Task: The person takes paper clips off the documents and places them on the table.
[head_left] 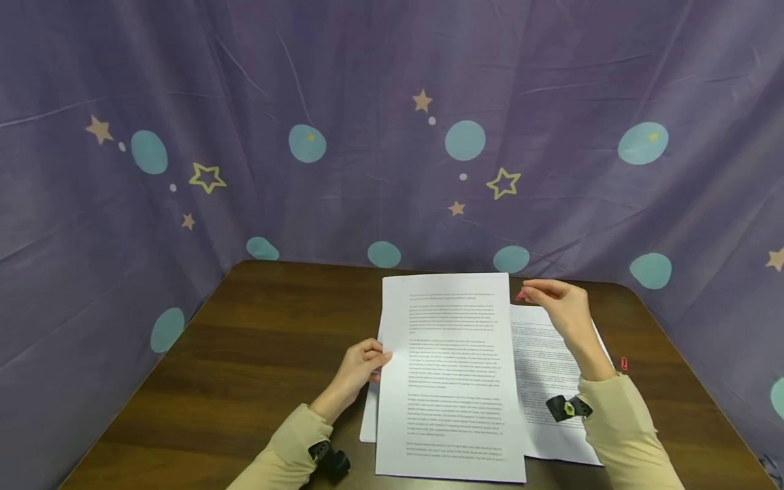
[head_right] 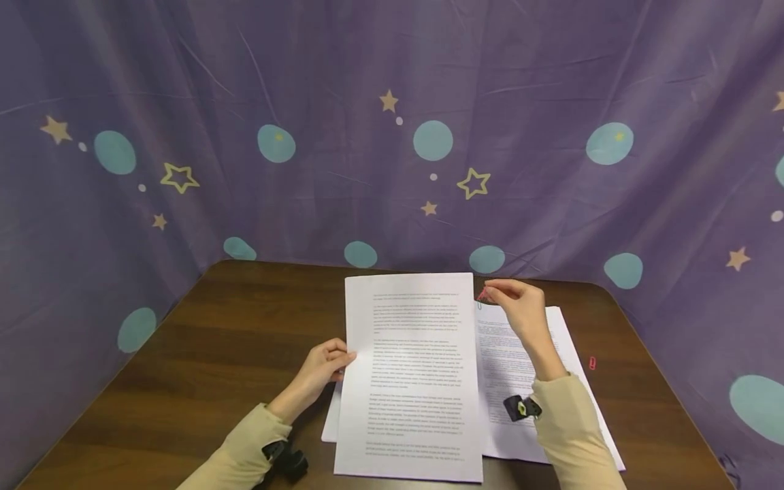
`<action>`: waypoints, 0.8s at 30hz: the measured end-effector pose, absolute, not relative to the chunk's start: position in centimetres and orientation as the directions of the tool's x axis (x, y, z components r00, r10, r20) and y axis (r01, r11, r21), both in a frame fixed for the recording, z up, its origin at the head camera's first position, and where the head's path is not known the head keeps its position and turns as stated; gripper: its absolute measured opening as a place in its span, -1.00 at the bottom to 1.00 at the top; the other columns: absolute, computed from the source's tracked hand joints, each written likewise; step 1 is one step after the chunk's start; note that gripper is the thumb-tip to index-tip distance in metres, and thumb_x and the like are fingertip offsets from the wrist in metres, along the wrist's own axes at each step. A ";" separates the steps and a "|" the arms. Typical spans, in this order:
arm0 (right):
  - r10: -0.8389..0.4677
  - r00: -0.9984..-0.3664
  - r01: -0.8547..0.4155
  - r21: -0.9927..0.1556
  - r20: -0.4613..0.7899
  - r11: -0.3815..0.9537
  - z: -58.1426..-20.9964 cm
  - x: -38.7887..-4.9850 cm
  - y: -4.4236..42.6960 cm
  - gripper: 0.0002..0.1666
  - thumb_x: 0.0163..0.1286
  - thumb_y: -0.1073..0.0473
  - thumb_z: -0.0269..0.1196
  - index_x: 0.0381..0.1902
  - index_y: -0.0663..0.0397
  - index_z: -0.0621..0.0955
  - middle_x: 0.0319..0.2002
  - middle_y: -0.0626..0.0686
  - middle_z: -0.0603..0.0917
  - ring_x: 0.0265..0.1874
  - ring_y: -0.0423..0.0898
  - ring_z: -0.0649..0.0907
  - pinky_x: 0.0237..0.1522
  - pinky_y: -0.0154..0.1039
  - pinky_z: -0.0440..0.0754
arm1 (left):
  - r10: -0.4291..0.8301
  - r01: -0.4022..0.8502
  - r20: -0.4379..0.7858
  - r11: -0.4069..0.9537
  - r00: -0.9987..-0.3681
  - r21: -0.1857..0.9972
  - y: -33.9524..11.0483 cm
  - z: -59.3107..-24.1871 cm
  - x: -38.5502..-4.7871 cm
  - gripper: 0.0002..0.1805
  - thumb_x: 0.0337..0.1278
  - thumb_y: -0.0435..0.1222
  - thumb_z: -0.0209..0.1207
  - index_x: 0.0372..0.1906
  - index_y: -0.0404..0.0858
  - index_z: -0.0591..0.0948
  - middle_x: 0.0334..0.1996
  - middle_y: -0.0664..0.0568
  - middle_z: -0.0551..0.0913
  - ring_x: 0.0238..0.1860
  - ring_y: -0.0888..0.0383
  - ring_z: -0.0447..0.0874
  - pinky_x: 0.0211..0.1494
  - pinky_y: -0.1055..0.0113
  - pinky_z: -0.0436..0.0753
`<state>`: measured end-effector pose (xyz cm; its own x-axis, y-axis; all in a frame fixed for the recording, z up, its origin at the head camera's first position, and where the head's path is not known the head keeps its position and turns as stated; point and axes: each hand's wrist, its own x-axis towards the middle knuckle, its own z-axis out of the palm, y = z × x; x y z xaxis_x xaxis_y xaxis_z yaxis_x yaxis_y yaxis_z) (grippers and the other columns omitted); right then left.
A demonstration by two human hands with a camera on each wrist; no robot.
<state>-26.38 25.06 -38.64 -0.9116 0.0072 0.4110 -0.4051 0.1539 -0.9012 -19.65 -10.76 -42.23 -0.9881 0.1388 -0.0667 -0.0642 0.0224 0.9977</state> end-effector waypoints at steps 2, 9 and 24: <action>0.039 -0.922 -0.365 -0.899 0.385 0.242 -37.1 -24.7 24.7 -0.66 0.17 0.15 0.24 -0.16 0.28 0.60 -0.40 0.03 0.69 -0.39 -0.17 0.65 -0.30 -0.40 0.56 | 0.139 -0.066 -0.068 0.021 -0.988 0.998 -10.8 -42.3 -19.7 -0.90 0.04 -0.49 0.08 -0.40 -0.49 0.42 -0.63 0.08 0.56 -0.65 0.25 0.42 -0.60 0.45 0.45; 0.116 -0.941 -0.279 -0.921 0.319 0.270 -43.1 -27.6 30.9 -0.68 0.17 0.16 0.24 -0.13 0.17 0.61 -0.34 -0.02 0.69 -0.38 -0.18 0.65 -0.26 -0.45 0.53 | 0.132 -0.068 -0.070 0.020 -0.989 0.997 -10.7 -42.3 -19.7 -0.91 0.04 -0.49 0.09 -0.40 -0.47 0.42 -0.64 0.11 0.55 -0.63 0.23 0.43 -0.60 0.45 0.45; 0.262 -0.947 -0.064 -0.909 0.185 0.411 -41.1 -23.1 33.3 -0.53 0.17 -0.02 0.21 -0.09 0.23 0.58 -0.43 -0.26 0.64 -0.44 -0.32 0.64 -0.36 -0.58 0.49 | 0.143 -0.081 -0.081 0.000 -0.986 0.997 -10.7 -42.4 -19.7 -0.92 0.04 -0.51 0.08 -0.41 -0.47 0.41 -0.64 0.09 0.55 -0.65 0.24 0.43 -0.61 0.46 0.45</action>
